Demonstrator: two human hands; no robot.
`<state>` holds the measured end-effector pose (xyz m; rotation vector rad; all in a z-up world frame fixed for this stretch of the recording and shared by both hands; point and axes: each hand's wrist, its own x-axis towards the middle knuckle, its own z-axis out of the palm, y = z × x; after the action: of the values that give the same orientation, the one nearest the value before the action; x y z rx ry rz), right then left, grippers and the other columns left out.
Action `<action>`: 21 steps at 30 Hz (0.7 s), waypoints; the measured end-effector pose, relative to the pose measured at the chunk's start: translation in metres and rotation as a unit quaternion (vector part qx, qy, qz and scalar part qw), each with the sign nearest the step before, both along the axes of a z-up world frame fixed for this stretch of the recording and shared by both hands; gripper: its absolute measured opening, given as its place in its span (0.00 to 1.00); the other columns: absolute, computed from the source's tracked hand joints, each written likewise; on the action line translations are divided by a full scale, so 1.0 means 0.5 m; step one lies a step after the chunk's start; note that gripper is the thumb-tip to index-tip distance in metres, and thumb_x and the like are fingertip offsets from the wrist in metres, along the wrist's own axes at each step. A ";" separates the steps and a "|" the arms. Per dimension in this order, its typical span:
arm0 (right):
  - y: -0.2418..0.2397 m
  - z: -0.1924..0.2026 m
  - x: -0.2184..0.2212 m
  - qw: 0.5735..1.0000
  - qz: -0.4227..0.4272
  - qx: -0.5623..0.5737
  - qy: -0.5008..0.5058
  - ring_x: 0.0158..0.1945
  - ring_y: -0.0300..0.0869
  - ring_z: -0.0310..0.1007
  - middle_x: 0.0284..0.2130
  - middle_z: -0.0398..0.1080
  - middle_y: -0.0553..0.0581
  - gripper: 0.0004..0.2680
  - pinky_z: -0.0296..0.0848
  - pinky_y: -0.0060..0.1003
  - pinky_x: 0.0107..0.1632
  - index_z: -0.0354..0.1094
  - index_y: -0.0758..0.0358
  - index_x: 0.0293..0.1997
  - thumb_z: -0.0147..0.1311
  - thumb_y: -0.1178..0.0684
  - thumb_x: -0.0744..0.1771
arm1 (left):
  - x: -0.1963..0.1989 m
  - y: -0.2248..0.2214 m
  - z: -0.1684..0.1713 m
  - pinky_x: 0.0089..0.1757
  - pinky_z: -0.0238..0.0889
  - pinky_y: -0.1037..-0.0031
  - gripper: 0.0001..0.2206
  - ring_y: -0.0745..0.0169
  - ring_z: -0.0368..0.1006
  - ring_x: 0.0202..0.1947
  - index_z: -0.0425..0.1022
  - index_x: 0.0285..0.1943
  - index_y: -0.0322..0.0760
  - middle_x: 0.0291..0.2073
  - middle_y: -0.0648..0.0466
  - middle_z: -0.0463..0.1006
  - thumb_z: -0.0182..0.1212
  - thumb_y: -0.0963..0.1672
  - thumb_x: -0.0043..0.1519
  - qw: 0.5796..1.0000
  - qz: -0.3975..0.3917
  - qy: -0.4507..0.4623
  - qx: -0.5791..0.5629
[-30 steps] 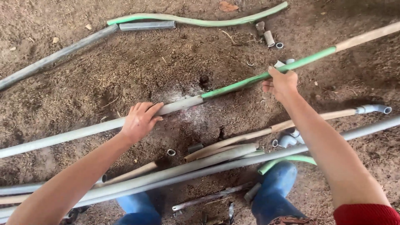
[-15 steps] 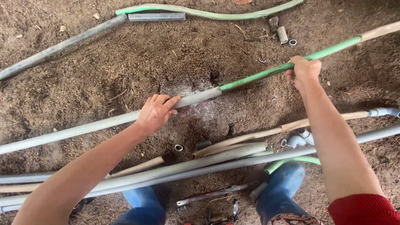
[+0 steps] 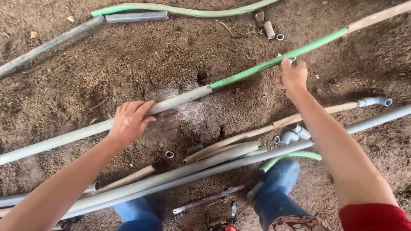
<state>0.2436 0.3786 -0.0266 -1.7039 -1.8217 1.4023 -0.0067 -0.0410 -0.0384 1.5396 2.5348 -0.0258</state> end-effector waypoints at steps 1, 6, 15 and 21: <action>-0.010 0.007 0.013 1.000 -0.002 -0.002 -0.002 0.21 0.34 0.71 0.24 0.66 0.52 0.19 0.80 0.25 0.21 0.43 0.73 0.61 0.41 0.47 0.70 | -0.005 -0.019 -0.015 0.51 0.59 0.67 0.22 0.63 0.65 0.50 0.60 0.65 0.59 0.45 0.57 0.69 0.49 0.55 0.60 1.000 -0.002 -0.002 -0.002; -0.027 0.011 0.084 0.987 0.145 0.016 -0.067 0.24 0.43 0.72 0.26 0.67 0.66 0.17 0.78 0.37 0.26 0.50 0.80 0.59 0.46 0.56 0.69 | -0.021 -0.050 -0.010 0.51 0.59 0.69 0.20 0.65 0.66 0.49 0.58 0.66 0.67 0.45 0.59 0.70 0.45 0.55 0.63 0.999 0.010 0.022 -0.031; -0.003 -0.033 0.280 0.813 0.366 0.137 -0.432 0.51 0.55 0.71 0.47 0.72 0.63 0.15 0.72 0.48 0.50 0.65 0.58 0.58 0.46 0.51 0.66 | -0.047 -0.046 -0.018 0.52 0.59 0.66 0.19 0.62 0.68 0.48 0.68 0.60 0.59 0.45 0.57 0.71 0.53 0.55 0.60 0.996 -0.007 0.074 0.054; 0.027 -0.191 0.343 0.739 0.430 0.152 -0.496 0.56 0.56 0.65 0.50 0.66 0.60 0.17 0.70 0.49 0.51 0.65 0.44 0.58 0.49 0.54 0.63 | -0.003 -0.060 0.024 0.48 0.64 0.72 0.09 0.64 0.73 0.39 0.76 0.48 0.49 0.33 0.56 0.75 0.55 0.48 0.63 0.989 -0.040 -0.009 0.142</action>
<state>0.4149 0.3922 -0.1221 -1.5510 -3.4786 0.1217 -0.0084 -0.0710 -0.0264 1.7305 2.5494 0.3525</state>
